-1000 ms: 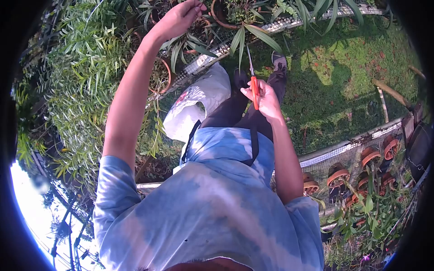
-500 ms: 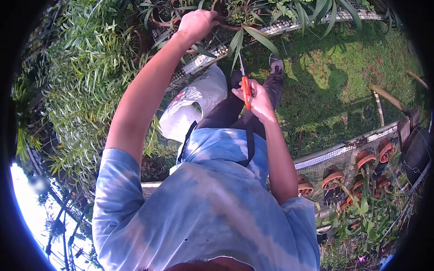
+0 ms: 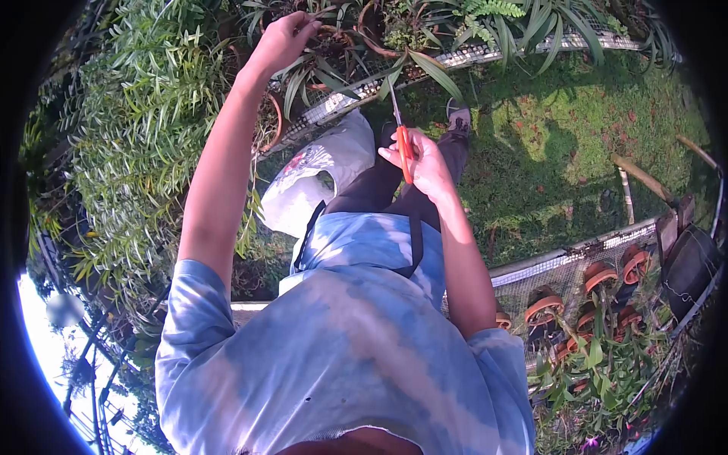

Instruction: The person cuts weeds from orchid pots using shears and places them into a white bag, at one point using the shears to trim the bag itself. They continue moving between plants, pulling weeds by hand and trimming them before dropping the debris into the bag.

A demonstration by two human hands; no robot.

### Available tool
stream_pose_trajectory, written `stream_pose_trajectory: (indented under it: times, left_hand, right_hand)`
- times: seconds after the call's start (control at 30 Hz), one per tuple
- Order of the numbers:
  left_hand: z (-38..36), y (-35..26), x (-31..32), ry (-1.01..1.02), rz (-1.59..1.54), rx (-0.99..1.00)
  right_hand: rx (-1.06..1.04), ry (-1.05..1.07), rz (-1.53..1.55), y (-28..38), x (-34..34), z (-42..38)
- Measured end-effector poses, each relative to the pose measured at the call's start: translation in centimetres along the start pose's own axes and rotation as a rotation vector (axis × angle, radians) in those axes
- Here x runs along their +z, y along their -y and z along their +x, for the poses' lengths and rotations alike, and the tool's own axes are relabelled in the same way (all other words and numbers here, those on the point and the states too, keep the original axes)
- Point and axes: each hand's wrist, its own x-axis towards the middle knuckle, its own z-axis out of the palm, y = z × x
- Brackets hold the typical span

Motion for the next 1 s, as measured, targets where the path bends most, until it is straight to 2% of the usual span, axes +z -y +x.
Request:
stream_pose_trajectory:
  times: [0.07, 0.17, 0.37, 0.5, 0.6, 0.63, 0.7, 0.77, 0.83, 0.87, 0.9, 1.0]
  left_hand:
    - [0.3, 2.3, 1.9, 0.007, 0.081, 0.072]
    - [1.0, 2.3, 3.4, 0.038, 0.187, 0.021]
    - [1.8, 0.9, 4.4, 0.166, 0.377, 0.024]
    - [2.1, 1.6, 5.3, 0.148, 0.300, -0.059]
    - [3.3, 2.2, 6.1, 0.158, 0.249, -0.130]
    - [3.8, 2.2, 6.2, 0.164, 0.270, -0.149]
    - [4.2, 2.3, 5.8, 0.169, 0.326, -0.178]
    - [4.4, 3.6, 5.2, 0.165, 0.227, -0.123]
    - [3.8, 3.9, 4.2, 0.146, 0.049, -0.097]
    - [3.7, 3.9, 3.7, 0.142, -0.044, -0.150]
    - [4.2, 4.8, 4.0, 0.107, -0.046, -0.172]
    - [5.2, 6.7, 4.9, 0.078, 0.011, -0.162]
  right_hand:
    - [-0.011, 0.041, -0.058, 0.6, 0.8, 1.2]
    - [-0.024, 0.058, -0.127, 2.3, 2.0, 3.1]
    - [-0.028, 0.074, 0.052, 4.4, 2.4, 4.2]
    - [-0.019, 0.055, 0.170, 3.8, 2.0, 3.4]
    - [-0.070, 0.014, -0.087, 2.9, 1.9, 3.1]
    - [-0.055, 0.032, -0.016, 2.9, 2.0, 2.9]
    - [-0.071, 0.024, -0.107, 2.9, 2.1, 3.0]
    - [-0.092, 0.015, -0.201, 2.9, 2.0, 3.5]
    - [-0.093, 0.039, -0.087, 3.3, 2.3, 4.1]
    - [-0.094, 0.051, -0.030, 3.5, 2.4, 4.3]
    - [-0.109, 0.021, -0.159, 4.0, 2.7, 4.2]
    - [-0.101, 0.039, -0.142, 4.1, 2.6, 4.8]
